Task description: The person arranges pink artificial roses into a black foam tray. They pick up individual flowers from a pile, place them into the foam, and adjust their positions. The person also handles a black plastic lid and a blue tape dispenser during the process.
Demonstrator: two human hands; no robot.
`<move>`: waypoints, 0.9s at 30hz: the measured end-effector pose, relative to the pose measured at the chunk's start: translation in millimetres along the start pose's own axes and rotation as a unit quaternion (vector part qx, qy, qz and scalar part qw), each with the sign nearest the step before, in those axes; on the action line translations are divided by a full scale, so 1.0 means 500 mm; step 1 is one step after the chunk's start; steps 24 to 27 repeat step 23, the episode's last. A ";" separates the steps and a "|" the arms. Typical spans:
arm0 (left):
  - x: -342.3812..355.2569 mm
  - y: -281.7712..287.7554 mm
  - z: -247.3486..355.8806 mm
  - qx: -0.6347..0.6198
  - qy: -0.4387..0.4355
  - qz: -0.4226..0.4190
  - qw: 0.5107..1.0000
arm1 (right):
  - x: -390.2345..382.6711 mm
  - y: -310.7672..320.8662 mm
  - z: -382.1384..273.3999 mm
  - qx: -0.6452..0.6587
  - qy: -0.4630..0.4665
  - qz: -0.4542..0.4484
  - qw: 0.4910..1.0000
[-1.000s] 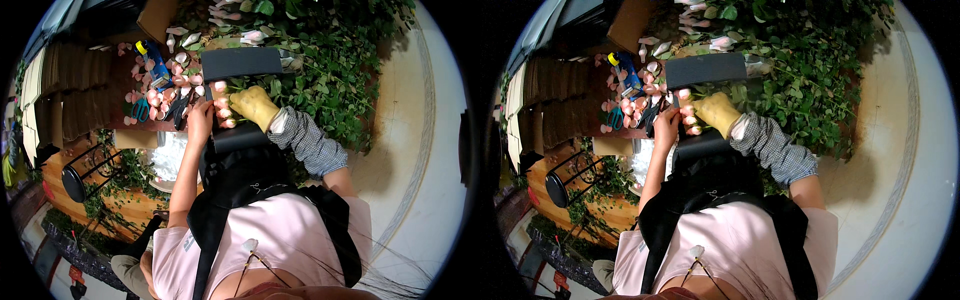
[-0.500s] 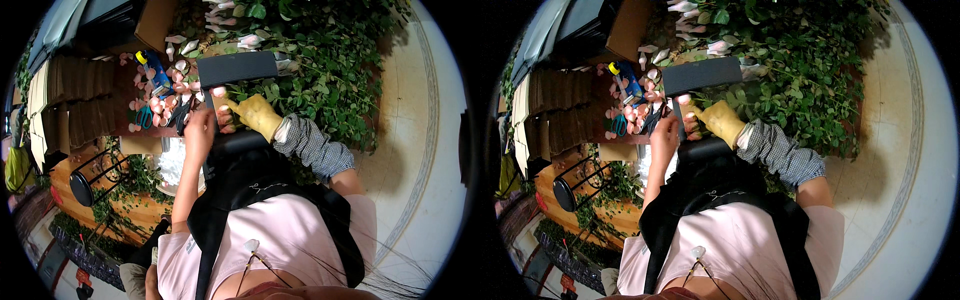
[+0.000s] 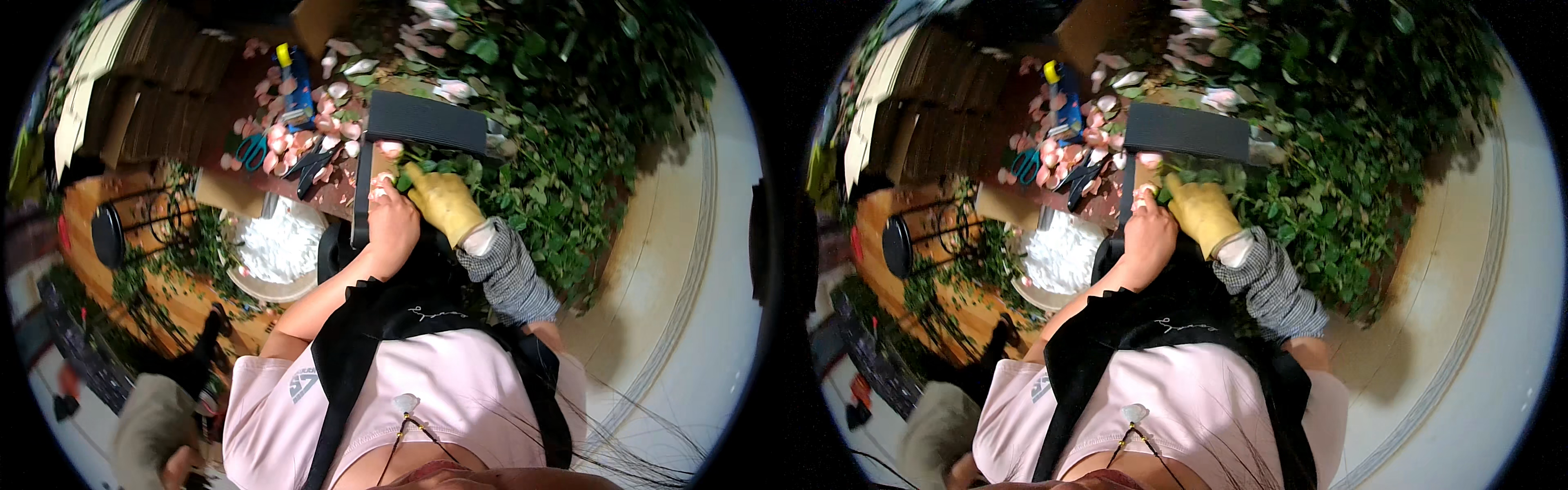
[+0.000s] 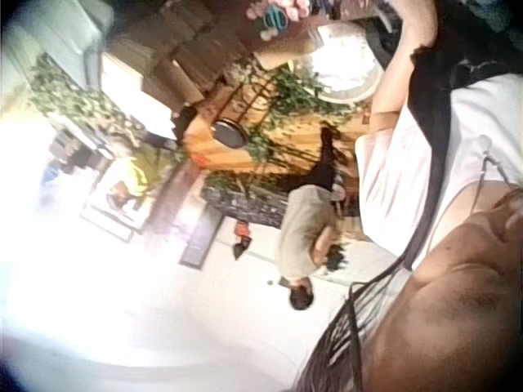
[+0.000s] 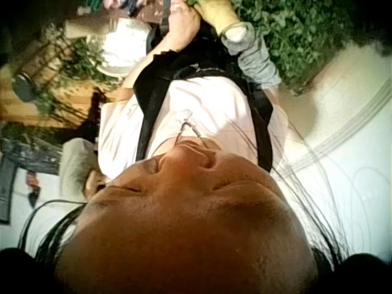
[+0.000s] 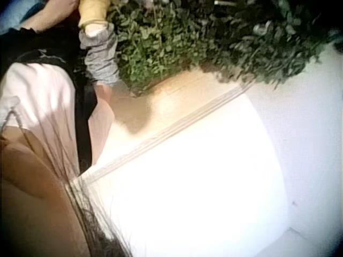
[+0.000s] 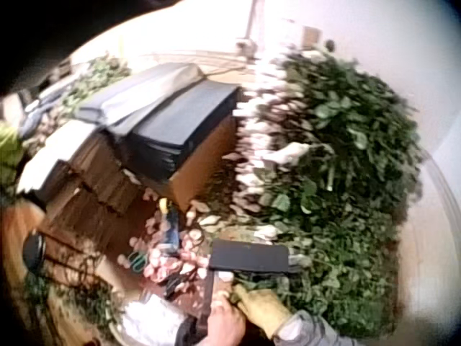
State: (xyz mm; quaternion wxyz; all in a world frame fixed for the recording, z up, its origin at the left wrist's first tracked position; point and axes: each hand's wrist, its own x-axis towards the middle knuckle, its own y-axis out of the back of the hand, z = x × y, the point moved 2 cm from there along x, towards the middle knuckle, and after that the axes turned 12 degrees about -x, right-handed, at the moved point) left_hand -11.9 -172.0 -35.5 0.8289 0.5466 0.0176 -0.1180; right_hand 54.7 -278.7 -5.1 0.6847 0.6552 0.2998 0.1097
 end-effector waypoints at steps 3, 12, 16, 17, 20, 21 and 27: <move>-0.003 0.008 -0.002 0.024 -0.043 0.091 0.995 | 0.021 -0.021 0.008 0.001 -0.068 -0.004 0.998; 0.036 0.042 -0.023 -0.101 -0.011 0.141 0.985 | 0.028 -0.046 0.045 0.123 0.022 0.080 0.989; 0.040 0.015 0.009 0.069 0.004 0.097 0.993 | 0.014 -0.014 0.030 0.182 -0.013 0.076 0.980; 0.039 0.012 0.011 0.073 0.009 0.083 0.994 | 0.006 -0.004 0.033 0.232 -0.031 0.083 0.969; 0.036 0.003 0.015 0.080 0.014 0.036 0.996 | 0.002 0.047 0.015 0.499 -0.197 0.046 0.843; 0.038 -0.006 0.016 0.091 0.023 0.022 0.995 | 0.010 0.046 0.014 0.507 -0.174 0.077 0.841; 0.040 0.030 0.031 0.113 0.041 -0.071 0.990 | 0.026 0.023 0.017 0.516 -0.151 0.109 0.836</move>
